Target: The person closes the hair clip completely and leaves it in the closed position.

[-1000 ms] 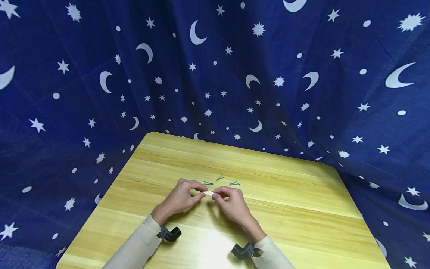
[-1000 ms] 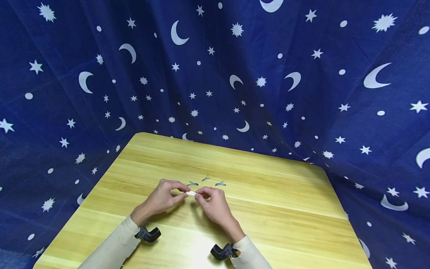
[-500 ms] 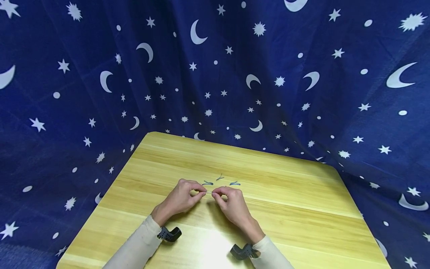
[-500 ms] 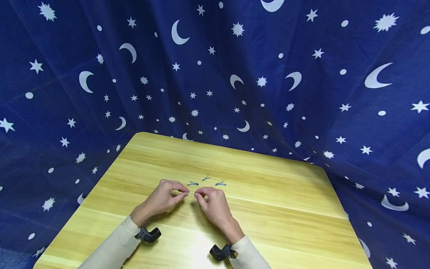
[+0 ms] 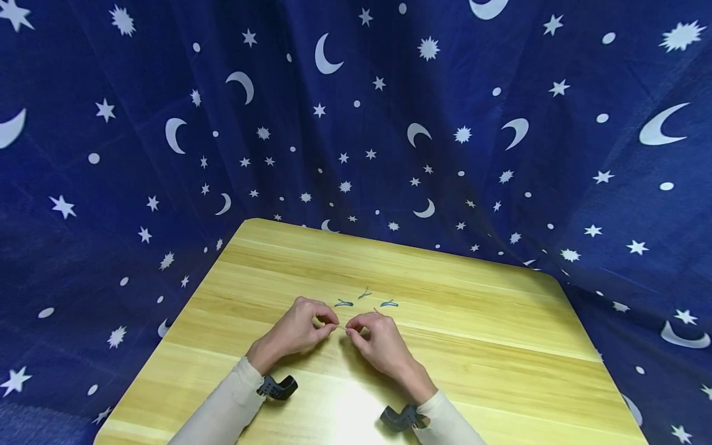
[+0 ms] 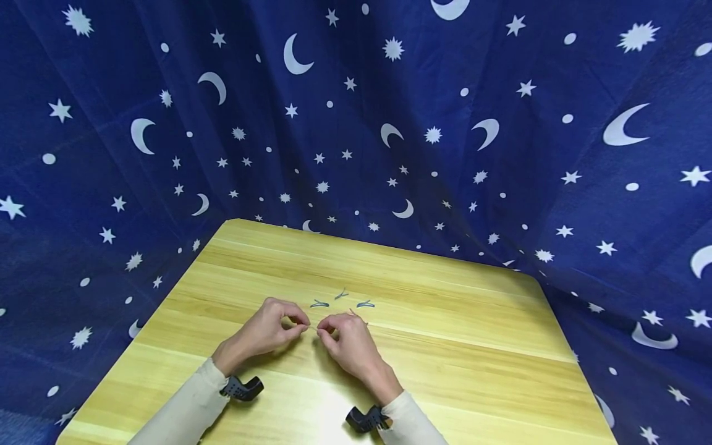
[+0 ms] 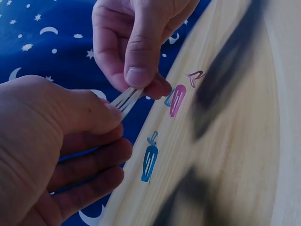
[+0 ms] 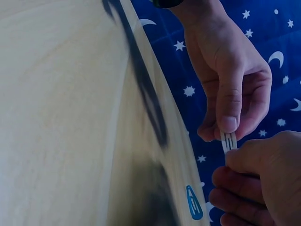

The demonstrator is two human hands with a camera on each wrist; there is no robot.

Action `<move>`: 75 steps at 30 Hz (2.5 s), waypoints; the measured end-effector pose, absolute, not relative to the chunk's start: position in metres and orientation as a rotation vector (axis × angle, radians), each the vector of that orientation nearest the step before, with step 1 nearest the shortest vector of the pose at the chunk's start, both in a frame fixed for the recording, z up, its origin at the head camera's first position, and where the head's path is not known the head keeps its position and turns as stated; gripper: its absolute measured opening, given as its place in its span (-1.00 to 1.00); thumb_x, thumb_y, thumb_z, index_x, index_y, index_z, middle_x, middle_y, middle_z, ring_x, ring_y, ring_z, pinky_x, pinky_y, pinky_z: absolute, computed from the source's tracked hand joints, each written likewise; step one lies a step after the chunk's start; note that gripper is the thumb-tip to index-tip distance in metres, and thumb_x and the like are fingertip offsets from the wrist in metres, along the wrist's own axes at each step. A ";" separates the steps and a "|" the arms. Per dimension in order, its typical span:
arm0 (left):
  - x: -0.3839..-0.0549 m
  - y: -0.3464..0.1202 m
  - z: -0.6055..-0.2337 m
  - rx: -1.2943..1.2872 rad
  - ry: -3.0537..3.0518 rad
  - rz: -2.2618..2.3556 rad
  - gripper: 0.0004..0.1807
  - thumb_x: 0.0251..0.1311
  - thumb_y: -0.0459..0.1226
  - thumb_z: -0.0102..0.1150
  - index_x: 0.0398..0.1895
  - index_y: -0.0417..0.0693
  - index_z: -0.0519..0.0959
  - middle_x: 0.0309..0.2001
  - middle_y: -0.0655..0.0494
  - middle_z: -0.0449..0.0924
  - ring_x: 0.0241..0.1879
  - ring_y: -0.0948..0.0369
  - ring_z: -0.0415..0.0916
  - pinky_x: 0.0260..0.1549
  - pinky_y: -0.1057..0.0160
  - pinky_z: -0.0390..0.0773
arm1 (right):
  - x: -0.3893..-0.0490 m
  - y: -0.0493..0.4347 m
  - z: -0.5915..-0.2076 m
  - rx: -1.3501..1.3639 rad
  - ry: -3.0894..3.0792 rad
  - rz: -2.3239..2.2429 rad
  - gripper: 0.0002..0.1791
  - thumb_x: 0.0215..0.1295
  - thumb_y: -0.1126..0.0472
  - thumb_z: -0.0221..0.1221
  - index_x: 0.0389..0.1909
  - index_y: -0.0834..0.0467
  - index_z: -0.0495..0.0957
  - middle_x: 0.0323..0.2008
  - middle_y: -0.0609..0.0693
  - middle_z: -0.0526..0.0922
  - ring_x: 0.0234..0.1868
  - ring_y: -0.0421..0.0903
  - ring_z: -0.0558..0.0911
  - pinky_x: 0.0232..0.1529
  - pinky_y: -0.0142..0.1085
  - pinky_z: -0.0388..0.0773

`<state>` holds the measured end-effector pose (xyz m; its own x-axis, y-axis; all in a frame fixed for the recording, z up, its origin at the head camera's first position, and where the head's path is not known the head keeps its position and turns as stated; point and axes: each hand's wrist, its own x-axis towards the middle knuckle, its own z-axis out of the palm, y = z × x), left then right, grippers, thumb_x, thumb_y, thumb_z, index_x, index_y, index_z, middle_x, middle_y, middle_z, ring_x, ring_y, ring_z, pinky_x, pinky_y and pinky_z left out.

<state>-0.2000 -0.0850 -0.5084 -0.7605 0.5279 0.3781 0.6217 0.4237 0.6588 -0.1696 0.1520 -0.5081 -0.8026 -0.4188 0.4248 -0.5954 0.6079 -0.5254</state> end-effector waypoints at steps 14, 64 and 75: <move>-0.199 -0.098 -0.510 -1.118 -2.749 -1.222 -0.86 0.27 -0.44 0.49 -0.30 0.01 0.84 -0.33 0.28 0.83 -0.32 0.48 0.64 -0.22 0.33 0.75 | -0.164 0.144 -0.512 0.951 -2.654 0.935 -0.94 0.35 0.31 0.48 -0.25 0.08 0.82 -0.22 -0.10 0.87 -0.14 -0.19 0.81 -0.01 -0.26 0.78; -0.200 -0.100 -0.511 -1.113 -2.834 -1.008 -0.93 0.34 -0.30 0.52 -0.17 -0.04 0.82 -0.38 0.35 0.70 -0.43 0.51 0.51 -0.37 0.43 0.63 | -0.175 0.166 -0.504 0.961 -2.648 0.794 -0.77 0.35 0.28 0.48 0.00 0.14 0.82 -0.03 -0.03 0.88 0.08 -0.06 0.82 0.26 -0.04 0.73; -0.204 -0.073 -0.499 -1.160 -2.781 -0.950 -0.75 0.39 -0.22 0.50 0.04 -0.11 0.79 -0.01 0.02 0.87 -0.06 0.21 0.83 -0.02 0.26 0.81 | -0.190 0.216 -0.490 0.761 -2.721 0.899 -0.67 0.31 0.32 0.51 0.08 0.15 0.82 0.03 0.01 0.87 0.06 0.04 0.84 0.14 0.00 0.79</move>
